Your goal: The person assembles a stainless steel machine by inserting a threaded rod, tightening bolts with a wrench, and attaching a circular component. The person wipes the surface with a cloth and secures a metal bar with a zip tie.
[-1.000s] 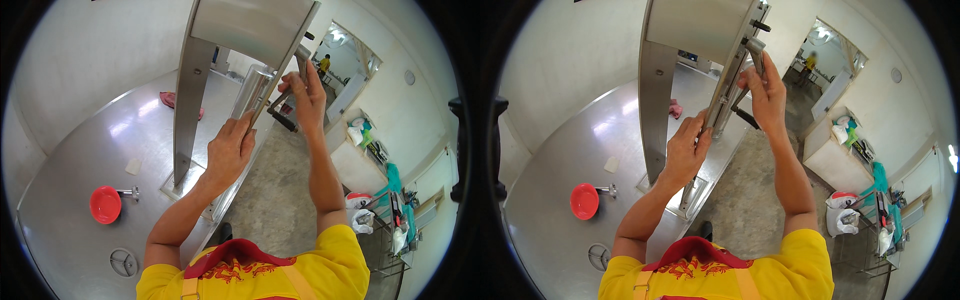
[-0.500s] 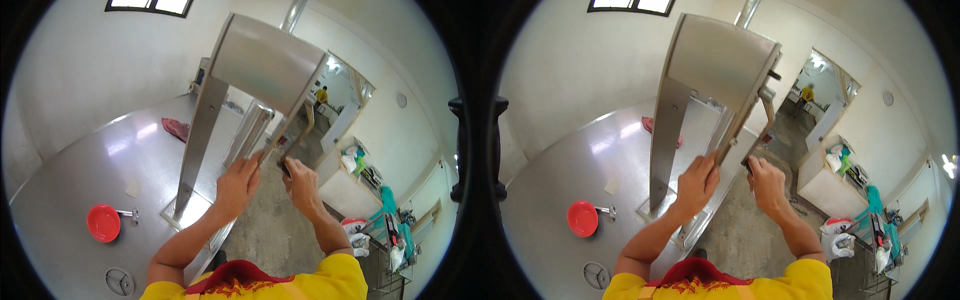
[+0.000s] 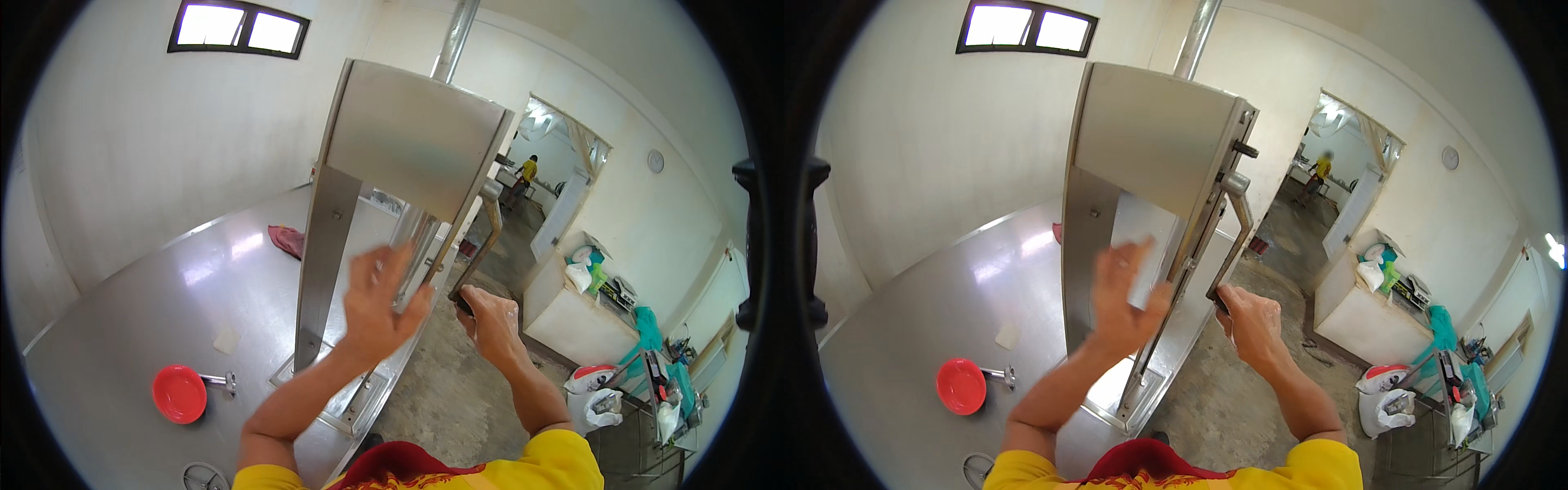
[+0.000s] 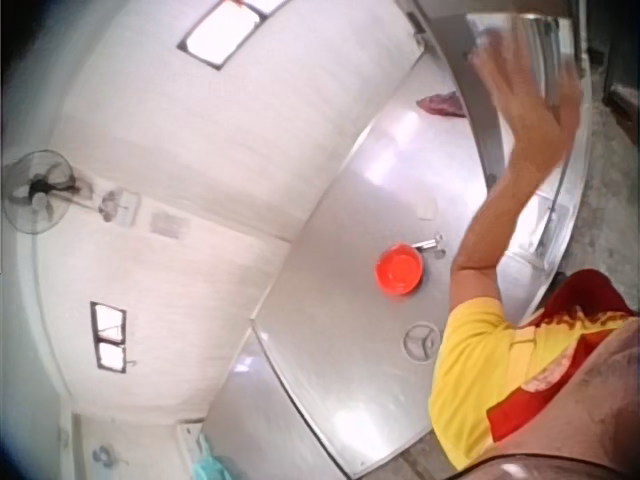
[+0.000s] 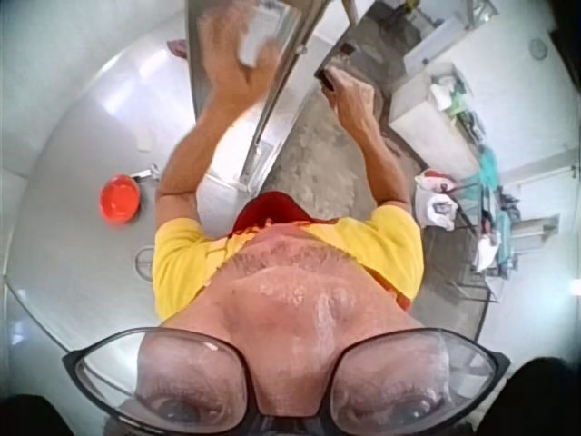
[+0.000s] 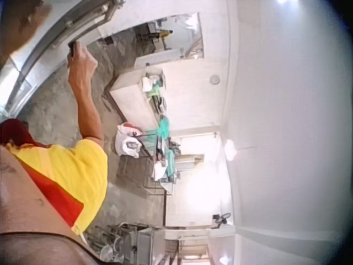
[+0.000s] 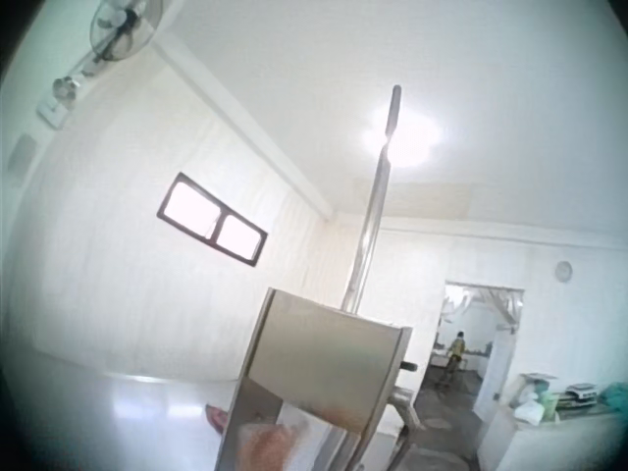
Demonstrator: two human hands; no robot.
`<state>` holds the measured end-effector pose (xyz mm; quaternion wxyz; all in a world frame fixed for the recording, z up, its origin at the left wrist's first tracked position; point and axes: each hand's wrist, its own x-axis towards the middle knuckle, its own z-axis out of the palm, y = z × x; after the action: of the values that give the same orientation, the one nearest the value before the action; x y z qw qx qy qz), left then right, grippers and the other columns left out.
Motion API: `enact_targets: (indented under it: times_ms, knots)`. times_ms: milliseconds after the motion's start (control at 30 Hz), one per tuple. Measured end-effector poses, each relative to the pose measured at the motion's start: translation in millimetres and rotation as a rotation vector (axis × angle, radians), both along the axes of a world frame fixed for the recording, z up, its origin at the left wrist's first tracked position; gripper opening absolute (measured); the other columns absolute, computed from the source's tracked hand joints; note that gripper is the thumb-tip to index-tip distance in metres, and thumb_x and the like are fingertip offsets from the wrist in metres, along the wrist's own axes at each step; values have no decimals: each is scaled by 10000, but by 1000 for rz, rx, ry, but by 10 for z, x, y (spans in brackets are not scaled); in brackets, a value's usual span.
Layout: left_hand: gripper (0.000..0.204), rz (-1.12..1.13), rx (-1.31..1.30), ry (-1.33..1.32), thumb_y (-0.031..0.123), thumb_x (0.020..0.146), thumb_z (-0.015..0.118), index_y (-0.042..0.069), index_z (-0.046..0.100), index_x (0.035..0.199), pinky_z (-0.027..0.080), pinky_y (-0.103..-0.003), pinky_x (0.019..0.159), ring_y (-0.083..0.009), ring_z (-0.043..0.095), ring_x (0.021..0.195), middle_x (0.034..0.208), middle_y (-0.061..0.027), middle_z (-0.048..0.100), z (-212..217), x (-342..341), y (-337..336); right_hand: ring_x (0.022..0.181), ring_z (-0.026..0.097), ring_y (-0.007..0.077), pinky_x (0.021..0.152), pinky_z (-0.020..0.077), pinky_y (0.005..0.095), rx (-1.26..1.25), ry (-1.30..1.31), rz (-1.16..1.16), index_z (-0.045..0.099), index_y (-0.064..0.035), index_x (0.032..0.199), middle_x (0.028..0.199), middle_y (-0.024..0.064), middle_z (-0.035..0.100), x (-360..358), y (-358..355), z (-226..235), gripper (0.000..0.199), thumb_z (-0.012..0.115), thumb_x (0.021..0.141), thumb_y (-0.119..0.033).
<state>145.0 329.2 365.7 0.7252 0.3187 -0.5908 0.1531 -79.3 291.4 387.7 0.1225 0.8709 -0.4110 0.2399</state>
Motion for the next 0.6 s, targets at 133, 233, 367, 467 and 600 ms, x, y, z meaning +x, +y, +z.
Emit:
enact_targets:
  times_ms: [133,233,367,467,600]
  knots:
    - [294,-110,-269,124,187,905,708,-19,646,1106,484,-450,819,-333,603,938,1089,-192,647,1746,295,-392,792,684,335,663,519,437,-59,-43,-3,588,-70,1032,881,116,681,-156,-179,-128,231,716,841,-57]
    - [509,-511,173,-11,403,1001,624,-71,576,1183,529,-366,751,-199,601,863,1010,-136,607,3064,666,-864,798,688,328,665,528,434,-89,-80,19,593,-69,1033,892,111,688,33,-255,-116,234,720,836,-61]
    - [488,-885,532,95,395,995,666,-61,588,1150,531,-356,611,-205,578,682,913,-150,634,3485,380,-1168,809,692,329,679,538,435,-73,-85,7,598,-71,1041,898,110,690,53,-190,-135,251,735,831,-73]
    - [310,-782,513,128,317,1000,663,31,558,944,413,-357,450,-158,450,514,640,-35,472,3602,394,-1462,814,693,327,688,539,435,-67,-99,39,601,-71,1042,902,110,692,12,-153,-114,266,751,823,-86]
    - [280,-626,482,238,267,988,671,40,541,890,347,-354,404,-150,386,468,610,-13,421,3625,179,-1538,811,690,327,684,532,436,-67,-77,33,599,-72,1040,886,103,687,-167,-126,-71,277,763,818,-99]
